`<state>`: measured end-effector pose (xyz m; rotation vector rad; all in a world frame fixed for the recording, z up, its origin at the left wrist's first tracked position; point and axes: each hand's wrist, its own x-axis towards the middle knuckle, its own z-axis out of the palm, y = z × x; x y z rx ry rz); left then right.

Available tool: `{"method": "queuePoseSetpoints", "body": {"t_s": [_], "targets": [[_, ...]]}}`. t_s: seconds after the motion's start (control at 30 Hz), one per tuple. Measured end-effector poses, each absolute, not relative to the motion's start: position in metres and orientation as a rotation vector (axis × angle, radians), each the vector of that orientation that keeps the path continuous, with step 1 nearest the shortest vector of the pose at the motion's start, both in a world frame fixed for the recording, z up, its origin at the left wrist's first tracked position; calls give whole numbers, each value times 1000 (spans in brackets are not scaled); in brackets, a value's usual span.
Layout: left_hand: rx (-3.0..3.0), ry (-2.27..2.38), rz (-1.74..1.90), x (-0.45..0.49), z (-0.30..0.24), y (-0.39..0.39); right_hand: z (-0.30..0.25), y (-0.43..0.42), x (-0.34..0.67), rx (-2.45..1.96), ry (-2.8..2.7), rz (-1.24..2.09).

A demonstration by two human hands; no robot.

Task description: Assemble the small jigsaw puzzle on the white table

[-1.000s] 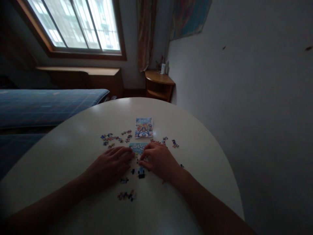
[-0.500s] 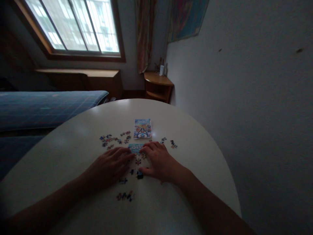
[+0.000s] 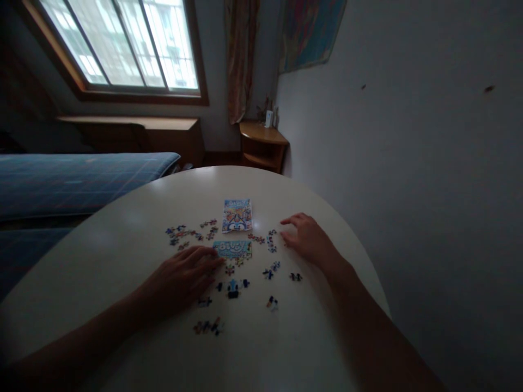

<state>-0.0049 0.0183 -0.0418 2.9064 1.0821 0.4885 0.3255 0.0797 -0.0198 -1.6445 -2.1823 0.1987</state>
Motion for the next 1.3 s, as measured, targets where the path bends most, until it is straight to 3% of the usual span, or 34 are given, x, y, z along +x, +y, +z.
{"method": "queuePoseSetpoints", "body": {"t_s": [0.17,0.4,0.8,1.3], "targets": [[2844,1250,724,-20,-39,28,-26,84,331,-1718,-2161,342],[2385,2068,720,-64,-30,56,-25,83,326,-1723,-2127,424],[2428,1804,726,-82,-57,78,-22,83,324,-1681,-2131,516],[2362,1789,682,-82,-48,76,-9,80,358,-1725,-2204,621]]}}
